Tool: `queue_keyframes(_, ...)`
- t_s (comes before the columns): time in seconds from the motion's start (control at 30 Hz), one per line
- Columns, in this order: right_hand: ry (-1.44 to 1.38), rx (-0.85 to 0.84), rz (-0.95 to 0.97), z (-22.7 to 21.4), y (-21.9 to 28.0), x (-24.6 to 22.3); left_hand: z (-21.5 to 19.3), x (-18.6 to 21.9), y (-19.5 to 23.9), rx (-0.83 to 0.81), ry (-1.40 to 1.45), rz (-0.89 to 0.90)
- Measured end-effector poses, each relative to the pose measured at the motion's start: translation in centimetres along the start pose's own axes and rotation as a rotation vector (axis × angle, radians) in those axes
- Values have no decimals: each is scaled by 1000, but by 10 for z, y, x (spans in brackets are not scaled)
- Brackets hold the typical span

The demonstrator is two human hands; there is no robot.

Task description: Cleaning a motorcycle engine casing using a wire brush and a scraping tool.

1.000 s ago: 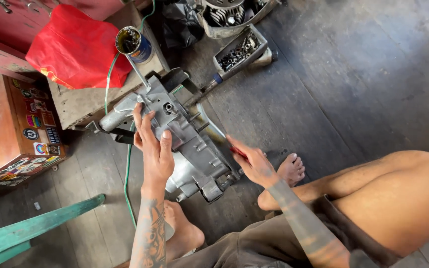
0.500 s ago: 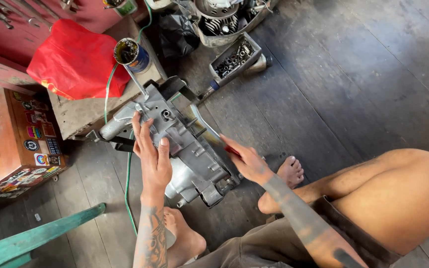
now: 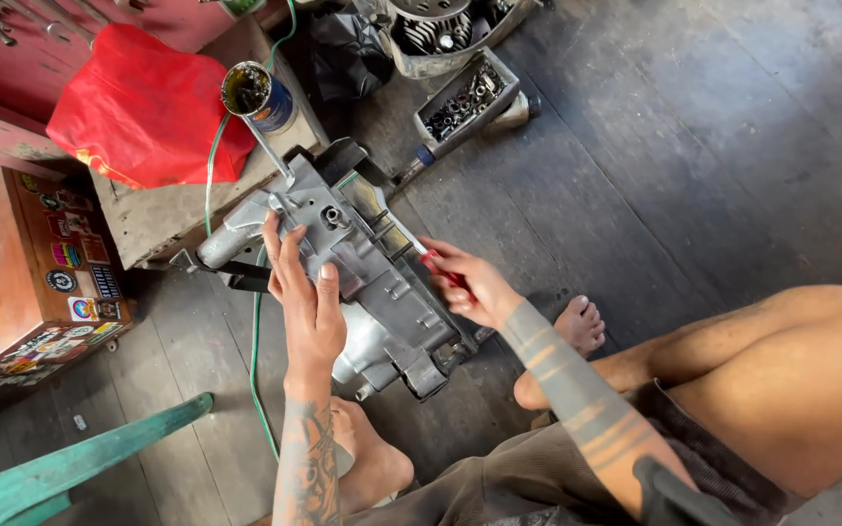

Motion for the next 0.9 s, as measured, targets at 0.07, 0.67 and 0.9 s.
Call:
queue_keyframes(0.07, 0, 5, 7, -14, 23, -1, 3, -3, -4, 8, 12, 13)
queue_keyframes(0.67, 11, 67, 136, -34, 56, 11, 10, -8, -5, 52, 35, 3)
queue_keyframes(0.9, 11, 33, 8, -17, -16, -4, 5, -4, -1, 37, 24, -5)
Point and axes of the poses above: each hand's wrist, its own y-axis away from the middle knuckle, its own z-axis out of the palm, x = y × z, the point moved 4 cm from there along -y, towards the middle knuckle, and after that the axes turned 9 degrees about z, right-handed, at the moved point
